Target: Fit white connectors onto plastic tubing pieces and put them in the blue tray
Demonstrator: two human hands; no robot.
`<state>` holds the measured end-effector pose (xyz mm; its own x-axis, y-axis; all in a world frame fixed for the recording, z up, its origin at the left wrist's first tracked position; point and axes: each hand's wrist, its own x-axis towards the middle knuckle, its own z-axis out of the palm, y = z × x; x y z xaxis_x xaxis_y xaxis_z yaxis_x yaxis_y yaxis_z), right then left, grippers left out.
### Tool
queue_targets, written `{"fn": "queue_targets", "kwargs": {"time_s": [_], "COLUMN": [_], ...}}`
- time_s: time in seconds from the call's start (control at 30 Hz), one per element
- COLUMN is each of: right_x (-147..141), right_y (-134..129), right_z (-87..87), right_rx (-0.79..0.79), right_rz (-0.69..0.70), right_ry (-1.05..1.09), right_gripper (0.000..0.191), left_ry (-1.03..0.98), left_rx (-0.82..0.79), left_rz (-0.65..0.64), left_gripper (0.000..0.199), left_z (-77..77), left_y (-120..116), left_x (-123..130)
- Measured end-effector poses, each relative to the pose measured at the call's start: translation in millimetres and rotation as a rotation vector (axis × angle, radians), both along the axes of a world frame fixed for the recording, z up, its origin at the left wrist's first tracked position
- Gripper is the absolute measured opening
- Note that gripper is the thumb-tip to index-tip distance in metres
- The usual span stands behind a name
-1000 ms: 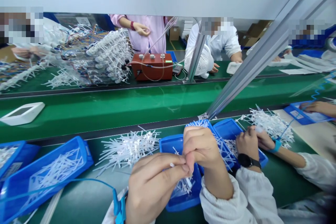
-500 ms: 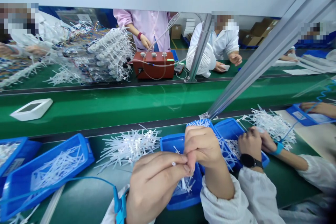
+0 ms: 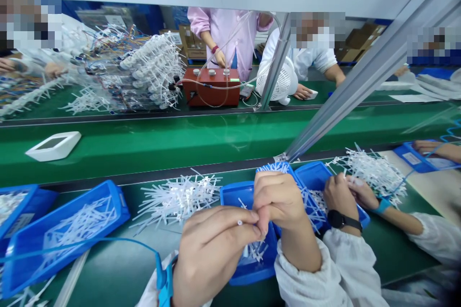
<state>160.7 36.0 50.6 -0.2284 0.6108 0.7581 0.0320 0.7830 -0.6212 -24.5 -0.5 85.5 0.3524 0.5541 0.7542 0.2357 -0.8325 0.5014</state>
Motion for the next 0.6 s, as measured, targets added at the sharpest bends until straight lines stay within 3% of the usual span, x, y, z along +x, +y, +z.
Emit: {"fn": "queue_targets", "kwargs": {"time_s": [0.6], "right_x": [0.3], "right_y": [-0.4], "right_z": [2.4], "right_rx": [0.004], "right_rz": [-0.004], "right_ry": [-0.013], "right_gripper": [0.049], "left_ry": [-0.040], "left_rx": [0.003], "left_rz": [0.004], "left_gripper": [0.020], "left_z": [-2.5], "left_y": [-0.1], "left_x": [0.7]}}
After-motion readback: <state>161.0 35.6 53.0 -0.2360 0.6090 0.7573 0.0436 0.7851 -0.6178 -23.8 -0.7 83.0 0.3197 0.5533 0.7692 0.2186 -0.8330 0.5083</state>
